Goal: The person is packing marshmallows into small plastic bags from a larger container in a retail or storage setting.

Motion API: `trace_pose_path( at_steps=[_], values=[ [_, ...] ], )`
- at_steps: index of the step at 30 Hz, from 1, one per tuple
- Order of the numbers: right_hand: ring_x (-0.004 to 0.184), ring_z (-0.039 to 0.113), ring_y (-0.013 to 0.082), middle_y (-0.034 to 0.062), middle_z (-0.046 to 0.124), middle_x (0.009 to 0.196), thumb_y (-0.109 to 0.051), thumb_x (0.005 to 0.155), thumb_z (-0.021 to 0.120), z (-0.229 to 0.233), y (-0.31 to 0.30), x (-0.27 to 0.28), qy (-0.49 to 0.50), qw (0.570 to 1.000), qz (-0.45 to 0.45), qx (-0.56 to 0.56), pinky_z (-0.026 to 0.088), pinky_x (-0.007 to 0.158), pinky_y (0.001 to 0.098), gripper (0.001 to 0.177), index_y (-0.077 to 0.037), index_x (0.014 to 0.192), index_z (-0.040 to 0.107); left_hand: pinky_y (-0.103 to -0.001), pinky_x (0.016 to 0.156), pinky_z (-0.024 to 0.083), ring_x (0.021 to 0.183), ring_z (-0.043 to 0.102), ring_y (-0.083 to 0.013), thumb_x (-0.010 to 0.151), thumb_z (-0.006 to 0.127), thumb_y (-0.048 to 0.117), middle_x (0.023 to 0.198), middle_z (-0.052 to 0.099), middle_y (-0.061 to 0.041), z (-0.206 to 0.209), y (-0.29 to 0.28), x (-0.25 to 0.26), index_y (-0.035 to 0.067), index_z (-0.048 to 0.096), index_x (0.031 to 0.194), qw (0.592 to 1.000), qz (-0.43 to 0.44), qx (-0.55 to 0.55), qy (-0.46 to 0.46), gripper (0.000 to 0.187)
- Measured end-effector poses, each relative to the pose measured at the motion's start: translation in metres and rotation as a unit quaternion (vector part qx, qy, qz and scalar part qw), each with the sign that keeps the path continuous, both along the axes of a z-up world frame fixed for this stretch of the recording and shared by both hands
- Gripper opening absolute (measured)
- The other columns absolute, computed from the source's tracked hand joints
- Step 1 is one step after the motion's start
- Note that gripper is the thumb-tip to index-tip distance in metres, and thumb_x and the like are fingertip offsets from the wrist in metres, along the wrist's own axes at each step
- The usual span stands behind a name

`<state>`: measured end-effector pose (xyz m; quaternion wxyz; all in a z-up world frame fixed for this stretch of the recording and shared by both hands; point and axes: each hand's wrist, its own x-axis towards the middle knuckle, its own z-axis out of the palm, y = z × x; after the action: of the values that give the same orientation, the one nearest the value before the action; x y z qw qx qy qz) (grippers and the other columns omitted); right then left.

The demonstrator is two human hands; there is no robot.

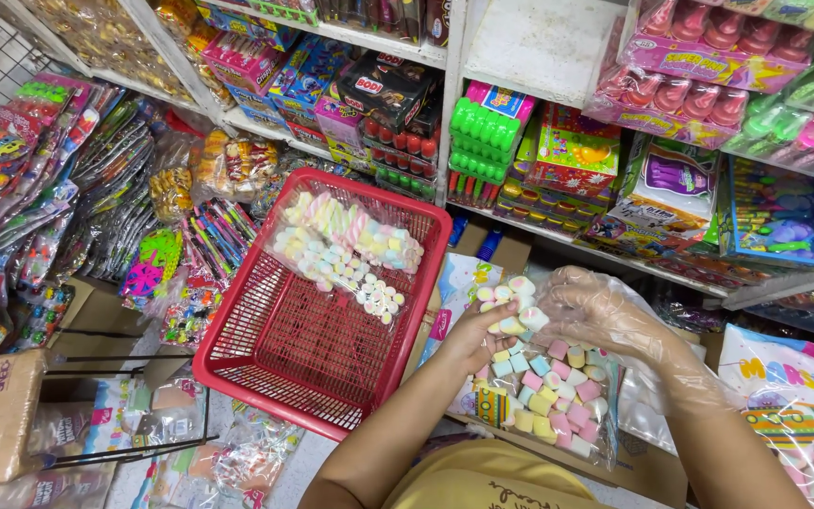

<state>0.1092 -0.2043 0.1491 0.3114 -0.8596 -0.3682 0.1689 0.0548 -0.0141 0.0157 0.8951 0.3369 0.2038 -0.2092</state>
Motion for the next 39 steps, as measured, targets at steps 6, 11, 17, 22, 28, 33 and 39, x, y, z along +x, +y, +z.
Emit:
trace_pose_path(
  at_steps=[6, 11, 17, 22, 28, 33, 39],
  values=[
    [0.115, 0.059, 0.0416, 0.0148, 0.061, 0.124, -0.036, 0.08, 0.073, -0.008, -0.013, 0.008, -0.021, 0.995, 0.006, -0.1, 0.051, 0.091, 0.0524, 0.032, -0.015, 0.105, 0.071, -0.028, 0.065, 0.064, 0.082, 0.069, -0.0194, 0.076, 0.091, 0.026, 0.1, 0.06, -0.007, -0.007, 0.004, 0.001, 0.006, 0.036, 0.133, 0.999, -0.001, 0.036, -0.001, 0.082],
    [0.098, 0.069, 0.0345, 0.0109, 0.069, 0.101, -0.032, 0.08, 0.073, -0.003, -0.006, 0.004, 0.032, 0.994, -0.02, -0.101, 0.055, 0.083, 0.0462, 0.023, -0.018, 0.098, 0.072, -0.03, 0.068, 0.064, 0.086, 0.069, -0.0197, 0.076, 0.09, 0.028, 0.101, 0.06, -0.008, 0.008, 0.005, -0.001, 0.005, 0.038, 0.131, 0.997, -0.003, 0.075, -0.027, 0.08],
    [0.094, 0.075, 0.0294, 0.0114, 0.077, 0.097, -0.026, 0.084, 0.071, 0.02, -0.002, 0.001, 0.1, 0.989, -0.047, -0.097, 0.057, 0.081, 0.0428, 0.02, -0.016, 0.101, 0.075, -0.03, 0.071, 0.063, 0.088, 0.069, -0.0183, 0.073, 0.091, 0.028, 0.102, 0.061, -0.007, 0.019, 0.018, -0.003, 0.002, 0.042, 0.129, 0.99, -0.035, 0.117, -0.067, 0.079],
    [0.095, 0.071, 0.0334, 0.01, 0.074, 0.091, -0.032, 0.084, 0.071, 0.026, -0.005, 0.005, 0.06, 0.994, -0.017, -0.09, 0.058, 0.081, 0.0444, 0.02, -0.02, 0.098, 0.077, -0.042, 0.079, 0.061, 0.094, 0.07, -0.0253, 0.076, 0.09, 0.021, 0.107, 0.063, -0.012, -0.008, 0.017, 0.0, -0.002, 0.04, 0.132, 0.998, -0.029, 0.037, -0.048, 0.078],
    [0.101, 0.066, 0.0433, 0.0206, 0.072, 0.098, -0.027, 0.086, 0.069, 0.025, 0.001, -0.002, 0.116, 0.988, 0.046, -0.09, 0.053, 0.085, 0.0522, 0.024, -0.007, 0.1, 0.072, -0.046, 0.084, 0.058, 0.103, 0.068, -0.0293, 0.077, 0.09, 0.014, 0.115, 0.063, -0.015, -0.02, 0.009, -0.004, 0.001, 0.039, 0.133, 0.999, 0.0, 0.0, -0.047, 0.077],
    [0.122, 0.055, 0.0482, 0.0238, 0.066, 0.123, -0.031, 0.088, 0.065, 0.046, 0.019, -0.015, 0.129, 0.985, 0.002, -0.115, 0.045, 0.102, 0.0585, 0.036, -0.015, 0.12, 0.071, -0.044, 0.08, 0.061, 0.095, 0.071, -0.0271, 0.075, 0.091, 0.014, 0.111, 0.063, -0.013, -0.001, 0.01, -0.009, 0.002, 0.038, 0.133, 0.999, 0.016, 0.002, -0.033, 0.079],
    [0.114, 0.067, 0.0271, 0.002, 0.074, 0.115, -0.048, 0.085, 0.065, 0.014, 0.011, -0.012, 0.07, 0.98, -0.075, -0.17, 0.053, 0.096, 0.0428, 0.033, -0.035, 0.115, 0.072, -0.039, 0.075, 0.064, 0.088, 0.072, -0.0239, 0.073, 0.091, 0.018, 0.105, 0.063, -0.01, 0.018, 0.011, -0.015, 0.003, 0.037, 0.13, 0.999, 0.022, 0.019, -0.022, 0.08]
  ],
)
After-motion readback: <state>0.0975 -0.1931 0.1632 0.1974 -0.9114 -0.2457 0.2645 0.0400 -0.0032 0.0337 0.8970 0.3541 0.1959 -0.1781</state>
